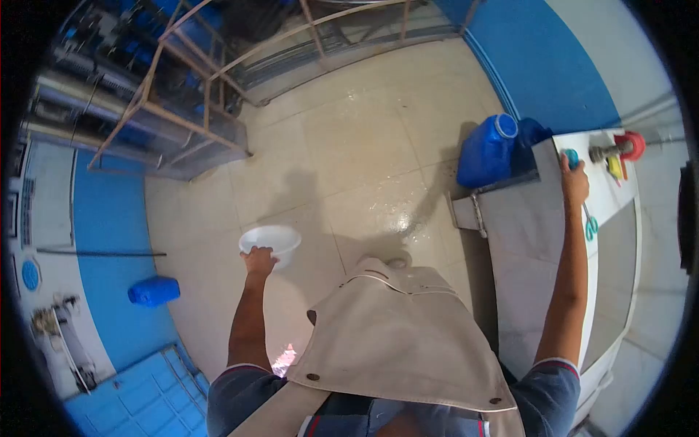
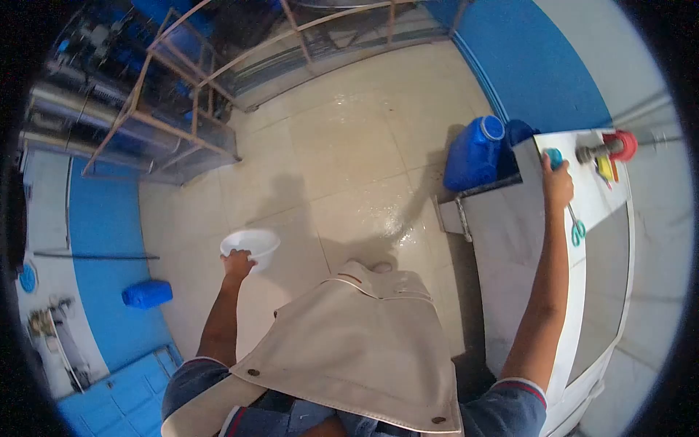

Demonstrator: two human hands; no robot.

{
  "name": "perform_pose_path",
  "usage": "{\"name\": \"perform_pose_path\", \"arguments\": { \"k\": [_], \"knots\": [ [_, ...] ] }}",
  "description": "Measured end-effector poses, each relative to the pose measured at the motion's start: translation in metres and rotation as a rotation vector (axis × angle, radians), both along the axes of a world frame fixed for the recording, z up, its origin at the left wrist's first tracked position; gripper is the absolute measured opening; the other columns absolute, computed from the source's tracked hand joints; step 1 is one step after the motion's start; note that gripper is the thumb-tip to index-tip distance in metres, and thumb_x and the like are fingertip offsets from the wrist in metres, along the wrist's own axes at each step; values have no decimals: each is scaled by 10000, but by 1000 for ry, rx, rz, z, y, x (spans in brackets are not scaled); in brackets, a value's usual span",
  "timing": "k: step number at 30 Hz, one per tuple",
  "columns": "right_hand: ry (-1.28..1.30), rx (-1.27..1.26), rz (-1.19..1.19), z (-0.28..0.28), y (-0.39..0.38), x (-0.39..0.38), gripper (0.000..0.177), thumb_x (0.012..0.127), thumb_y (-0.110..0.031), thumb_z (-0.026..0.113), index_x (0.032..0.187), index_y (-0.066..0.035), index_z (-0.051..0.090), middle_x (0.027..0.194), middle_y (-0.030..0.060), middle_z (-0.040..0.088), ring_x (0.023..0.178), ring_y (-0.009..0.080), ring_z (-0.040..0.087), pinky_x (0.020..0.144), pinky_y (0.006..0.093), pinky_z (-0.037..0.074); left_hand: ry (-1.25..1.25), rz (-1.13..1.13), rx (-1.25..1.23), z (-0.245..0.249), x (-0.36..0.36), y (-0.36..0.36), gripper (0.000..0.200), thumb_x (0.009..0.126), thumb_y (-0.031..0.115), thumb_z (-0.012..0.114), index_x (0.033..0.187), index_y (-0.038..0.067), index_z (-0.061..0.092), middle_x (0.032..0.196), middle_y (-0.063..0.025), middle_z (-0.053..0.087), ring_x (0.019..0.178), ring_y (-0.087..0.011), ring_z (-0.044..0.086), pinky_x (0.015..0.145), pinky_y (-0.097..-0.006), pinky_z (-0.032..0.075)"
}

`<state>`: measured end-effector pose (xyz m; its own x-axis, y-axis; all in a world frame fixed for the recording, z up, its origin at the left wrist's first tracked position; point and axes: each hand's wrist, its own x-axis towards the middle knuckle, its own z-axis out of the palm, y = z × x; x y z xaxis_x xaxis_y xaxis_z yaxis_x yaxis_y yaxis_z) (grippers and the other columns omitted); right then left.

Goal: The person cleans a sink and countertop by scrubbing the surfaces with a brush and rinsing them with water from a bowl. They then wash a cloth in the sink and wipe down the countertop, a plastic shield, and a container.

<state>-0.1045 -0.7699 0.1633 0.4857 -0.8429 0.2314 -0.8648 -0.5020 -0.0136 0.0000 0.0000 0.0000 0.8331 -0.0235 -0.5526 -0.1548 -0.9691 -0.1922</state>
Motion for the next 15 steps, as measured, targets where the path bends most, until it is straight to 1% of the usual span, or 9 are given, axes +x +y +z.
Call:
{"name": "perform_pose_path", "arguments": {
  "k": [2, 3, 5, 7, 9, 10, 13, 14, 15],
  "knots": [
    [-24, -29, 6, -6, -21, 6, 686, 784, -692, 387, 1036, -67, 511, 874, 254, 630, 859, 414, 610, 735, 486, 475, 150, -12, 91, 1, -10, 4, 431, 687, 421, 689, 1069, 231, 625, 1100, -7, 606, 1146, -192, 479, 922, -671, 239],
    [62, -40, 8, 3, 1, -16, 688, 783, -694, 383, 1034, -67, 514, 873, 256, 629, 859, 416, 609, 735, 486, 474, 233, 12, 89, -5, -47, 39, 431, 687, 421, 689, 1069, 231, 625, 1100, -7, 606, 1146, -192, 479, 922, -671, 239],
    [53, -49, 14, -2, 9, -4, 700, 790, -696, 363, 1051, -64, 516, 876, 255, 629, 850, 413, 612, 733, 484, 475, 343, -111, 225, -13, -15, 49, 438, 665, 392, 714, 1064, 231, 630, 1116, -11, 603, 1104, -215, 523, 884, -684, 271],
    [50, -62, 32, -11, 1, 1, 700, 795, -693, 358, 1055, -63, 517, 878, 256, 629, 845, 411, 613, 725, 483, 477, 293, -149, 241, -22, 19, 46, 484, 623, 378, 748, 1066, 221, 631, 1125, -21, 605, 1066, -250, 555, 856, -698, 285],
    [68, -72, 27, -11, 5, 0, 700, 796, -693, 357, 1054, -63, 519, 879, 253, 630, 847, 411, 614, 731, 481, 477, 273, -125, 178, -10, 43, 36, 539, 590, 371, 777, 1078, 196, 629, 1144, -40, 600, 1070, -269, 556, 844, -699, 290],
    [70, -68, 25, -10, 4, 0, 705, 794, -695, 358, 1063, -63, 518, 888, 255, 629, 856, 411, 612, 736, 482, 476, 305, -81, 233, -2, 55, 29, 544, 597, 370, 779, 1088, 191, 625, 1147, -43, 600, 1068, -277, 557, 836, -695, 298],
    [62, -45, 10, -9, 4, 0, 720, 787, -699, 364, 1091, -65, 515, 930, 266, 620, 903, 409, 602, 772, 484, 465, 368, 2, 369, 16, 57, 27, 551, 612, 366, 782, 1103, 178, 618, 1154, -50, 596, 1068, -292, 556, 828, -682, 314],
    [56, -29, 36, -10, 3, -2, 727, 785, -701, 364, 1108, -66, 509, 945, 269, 617, 916, 411, 598, 783, 484, 461, 397, 38, 452, 21, 48, 30, 552, 620, 364, 783, 1108, 170, 614, 1159, -54, 593, 1070, -300, 554, 827, -672, 323],
    [49, -16, 61, -10, 0, -5, 735, 784, -703, 365, 1125, -67, 503, 960, 271, 613, 928, 414, 593, 795, 484, 456, 401, 35, 452, 24, 36, 33, 552, 620, 364, 783, 1108, 170, 614, 1159, -54, 593, 1070, -300, 554, 827, -672, 323]
  ]
}}
